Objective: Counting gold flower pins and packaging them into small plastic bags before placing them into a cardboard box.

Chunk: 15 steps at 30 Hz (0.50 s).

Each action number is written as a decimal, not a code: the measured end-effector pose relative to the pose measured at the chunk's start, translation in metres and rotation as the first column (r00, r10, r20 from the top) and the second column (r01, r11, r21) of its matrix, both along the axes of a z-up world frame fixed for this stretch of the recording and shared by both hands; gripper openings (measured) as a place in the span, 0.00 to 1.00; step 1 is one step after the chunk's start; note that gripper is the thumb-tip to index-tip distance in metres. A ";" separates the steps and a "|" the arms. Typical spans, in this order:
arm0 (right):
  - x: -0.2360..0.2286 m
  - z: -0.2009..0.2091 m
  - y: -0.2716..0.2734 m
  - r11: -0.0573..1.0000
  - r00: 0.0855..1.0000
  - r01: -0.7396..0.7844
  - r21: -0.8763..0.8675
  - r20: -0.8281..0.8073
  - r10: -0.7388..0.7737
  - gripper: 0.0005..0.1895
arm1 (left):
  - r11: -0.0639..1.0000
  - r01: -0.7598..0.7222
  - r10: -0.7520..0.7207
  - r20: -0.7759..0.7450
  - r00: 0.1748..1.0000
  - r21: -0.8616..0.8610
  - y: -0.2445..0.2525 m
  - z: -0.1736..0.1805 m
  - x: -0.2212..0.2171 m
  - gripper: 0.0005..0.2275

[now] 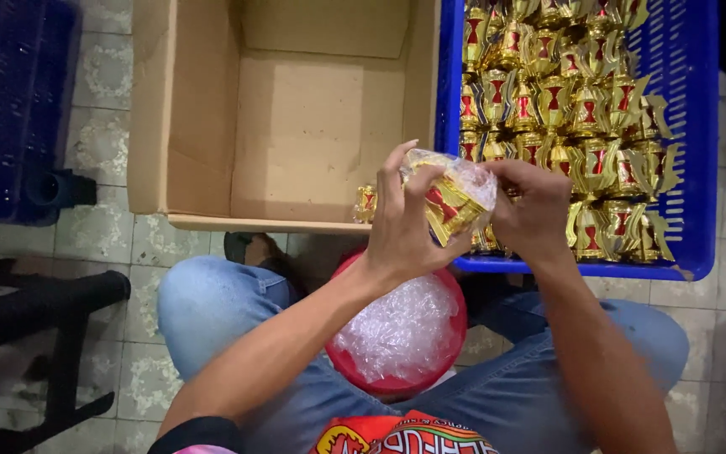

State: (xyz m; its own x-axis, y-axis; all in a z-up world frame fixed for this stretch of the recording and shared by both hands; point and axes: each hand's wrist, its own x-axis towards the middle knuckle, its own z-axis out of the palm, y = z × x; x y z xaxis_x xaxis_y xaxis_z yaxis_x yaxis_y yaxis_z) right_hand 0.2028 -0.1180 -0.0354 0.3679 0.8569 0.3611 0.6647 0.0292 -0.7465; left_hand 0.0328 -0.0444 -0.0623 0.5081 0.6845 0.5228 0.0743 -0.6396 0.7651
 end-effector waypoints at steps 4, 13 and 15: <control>0.011 -0.017 -0.005 0.997 0.995 0.075 0.001 0.067 -0.075 0.19 | 0.997 0.028 -0.025 0.032 0.999 -0.075 0.007 -0.006 0.006 0.36; 0.003 0.010 -0.005 0.960 0.906 -0.268 -0.078 0.319 0.279 0.23 | 0.918 0.165 -0.249 -0.200 0.948 -0.360 0.025 0.015 -0.014 0.43; 0.004 -0.011 -0.010 0.981 0.928 -0.184 -0.052 0.320 0.191 0.14 | 0.914 0.187 -0.286 -0.245 0.926 -0.359 0.017 0.015 -0.015 0.44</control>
